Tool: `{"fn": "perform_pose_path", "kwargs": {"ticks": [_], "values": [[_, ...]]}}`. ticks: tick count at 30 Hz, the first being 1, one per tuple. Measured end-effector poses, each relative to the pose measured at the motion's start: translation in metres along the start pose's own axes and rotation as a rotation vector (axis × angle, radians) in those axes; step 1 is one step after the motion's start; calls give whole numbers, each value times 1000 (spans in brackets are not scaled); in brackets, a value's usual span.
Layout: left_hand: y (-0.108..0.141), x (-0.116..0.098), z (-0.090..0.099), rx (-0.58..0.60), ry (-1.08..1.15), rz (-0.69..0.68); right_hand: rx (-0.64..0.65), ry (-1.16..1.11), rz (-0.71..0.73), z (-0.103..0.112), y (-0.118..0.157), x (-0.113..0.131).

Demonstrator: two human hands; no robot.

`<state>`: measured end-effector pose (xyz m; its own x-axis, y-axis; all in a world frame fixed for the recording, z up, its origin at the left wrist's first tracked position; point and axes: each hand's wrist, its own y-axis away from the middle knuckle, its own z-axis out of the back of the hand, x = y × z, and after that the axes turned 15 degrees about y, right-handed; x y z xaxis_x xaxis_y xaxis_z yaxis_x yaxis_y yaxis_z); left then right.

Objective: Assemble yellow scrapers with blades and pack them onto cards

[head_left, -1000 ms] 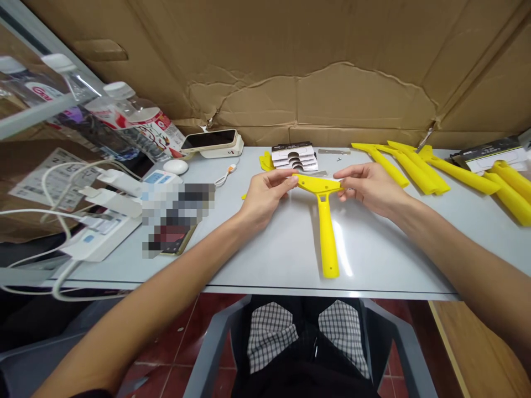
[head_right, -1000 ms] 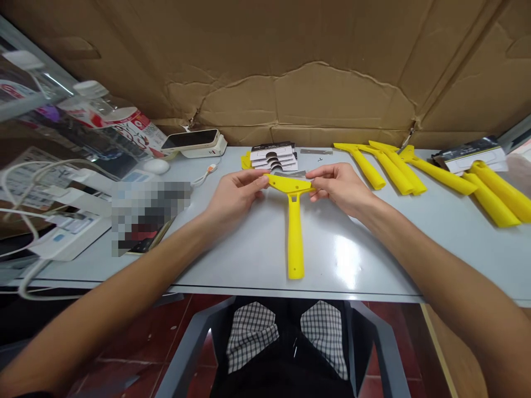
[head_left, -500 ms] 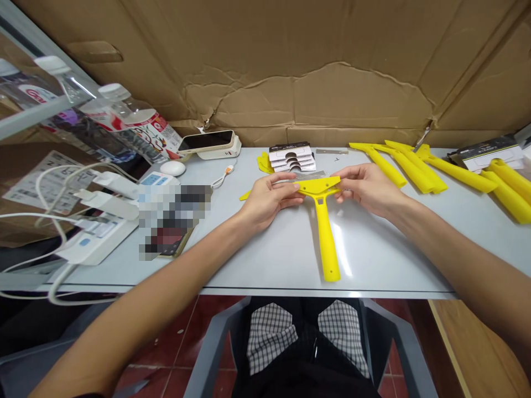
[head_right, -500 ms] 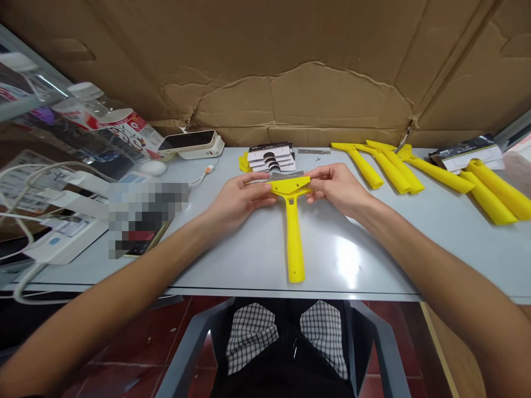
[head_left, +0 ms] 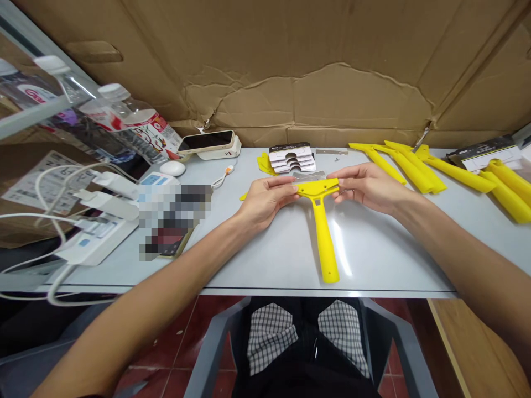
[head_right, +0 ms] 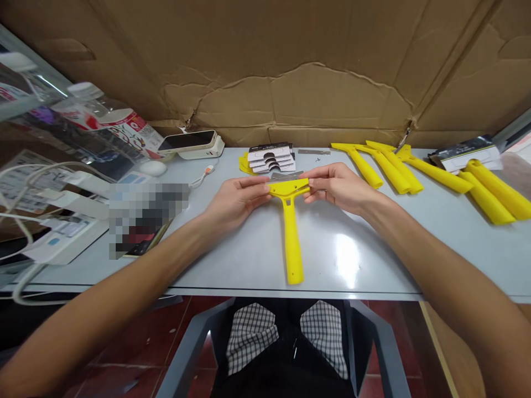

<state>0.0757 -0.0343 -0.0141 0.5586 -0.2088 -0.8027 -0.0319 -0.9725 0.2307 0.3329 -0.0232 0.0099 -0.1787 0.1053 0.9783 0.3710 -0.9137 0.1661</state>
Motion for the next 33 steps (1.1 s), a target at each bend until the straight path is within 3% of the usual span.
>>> {"fn": "perform_pose_path", "kwargs": {"ticks": [11, 20, 24, 30, 33], "values": [[1, 2, 3, 24, -43, -45, -110, 24, -24, -12, 1, 1], [-3, -3, 5, 171, -170, 214, -111, 55, 41, -7, 2, 1], [-3, -2, 7, 173, -183, 183, -93, 84, 36, -6, 1, 1], [4, -5, 3, 111, -244, 149, -73, 318, 29, -3, -1, 2], [5, -7, 3, 86, -262, 137, -166, 403, 68, 10, 0, 10]]}}
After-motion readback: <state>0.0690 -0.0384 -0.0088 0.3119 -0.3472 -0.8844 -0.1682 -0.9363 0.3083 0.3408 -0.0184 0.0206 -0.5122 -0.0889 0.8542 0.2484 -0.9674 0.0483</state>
